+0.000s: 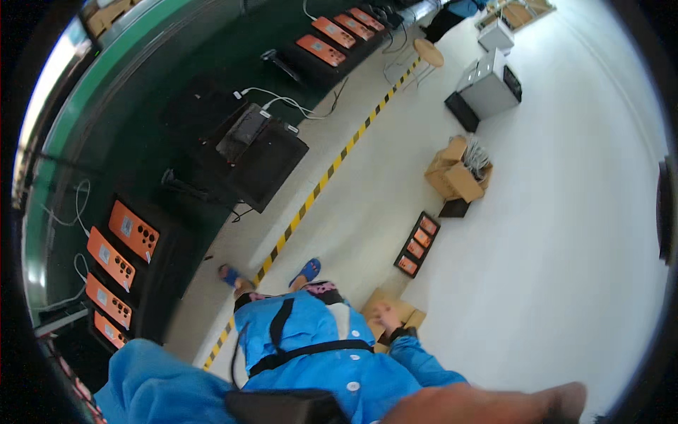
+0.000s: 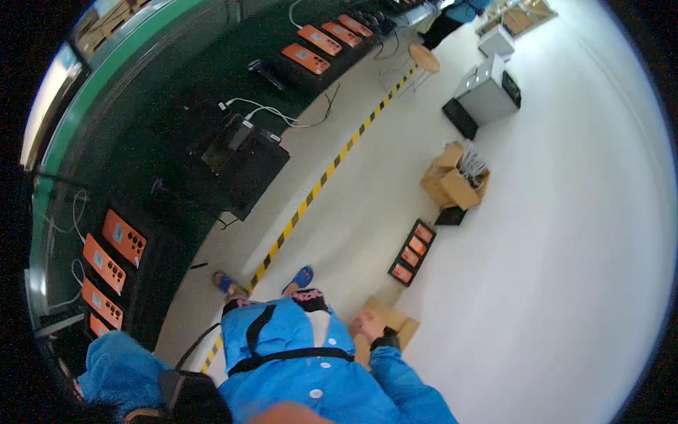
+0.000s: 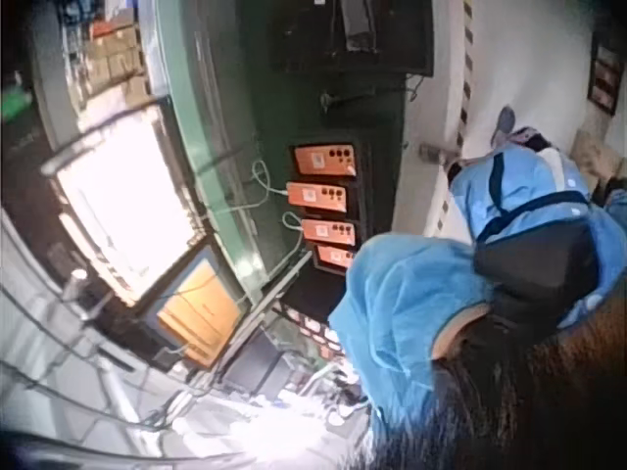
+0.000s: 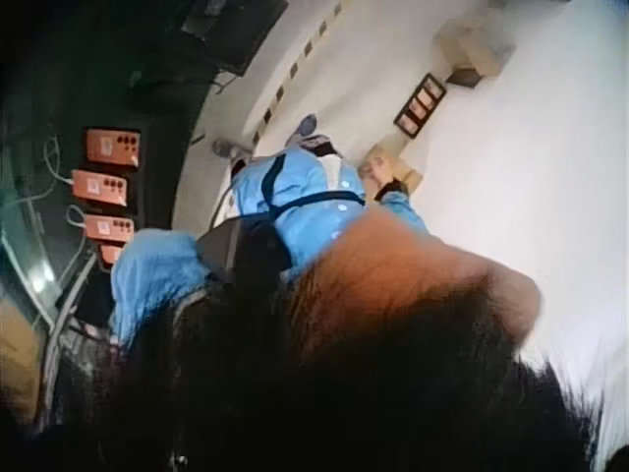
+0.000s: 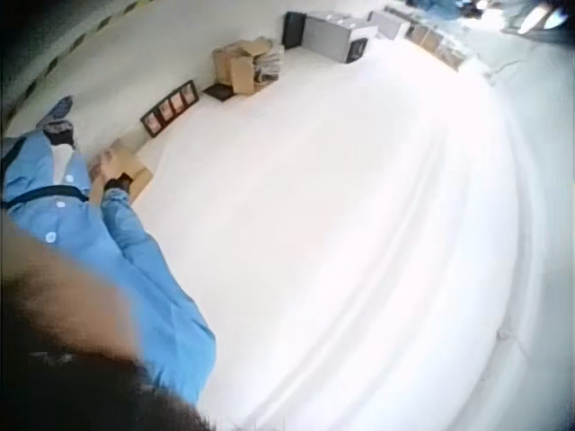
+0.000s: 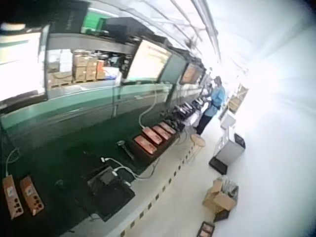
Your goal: Testing and calibrating orange handheld electronic devices at an assembly line workstation.
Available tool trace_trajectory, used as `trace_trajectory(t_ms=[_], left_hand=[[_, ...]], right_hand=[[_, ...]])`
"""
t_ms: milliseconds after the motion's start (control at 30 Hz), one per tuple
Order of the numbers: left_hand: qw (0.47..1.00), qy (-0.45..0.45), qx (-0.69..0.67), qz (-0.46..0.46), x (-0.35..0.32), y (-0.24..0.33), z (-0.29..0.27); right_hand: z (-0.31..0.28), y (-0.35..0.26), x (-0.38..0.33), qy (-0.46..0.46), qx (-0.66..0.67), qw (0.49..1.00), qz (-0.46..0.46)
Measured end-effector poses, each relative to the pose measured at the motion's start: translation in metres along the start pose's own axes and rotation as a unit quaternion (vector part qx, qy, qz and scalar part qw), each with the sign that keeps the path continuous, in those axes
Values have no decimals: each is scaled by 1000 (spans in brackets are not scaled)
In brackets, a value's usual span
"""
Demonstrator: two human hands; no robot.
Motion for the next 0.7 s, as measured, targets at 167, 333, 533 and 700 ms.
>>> trace_trajectory(t_ms=[167,333,533,700], left_hand=[[997,-31,-48,-48,81,-46,-12],[987,-75,-116,-76,158,-70,-53],[983,-95,-132,-88,263,-60,-122],[982,-106,-123,-100,360,-34,-178]], right_hand=[[-43,-65,37,48,46,996,-56],[-47,-81,64,65,47,996,-45],[-55,-126,97,69,-19,995,-74],[-83,-225,124,149,-26,984,-93]])
Point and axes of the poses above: each hand's wrist, its own x-axis towards the middle knuckle, its own z-axis out of the palm, y = z × x, the point moved 5 cm from there along x, towards the middle knuckle, and after that the axes turned 2 degrees about y, right-handed, at the moved point
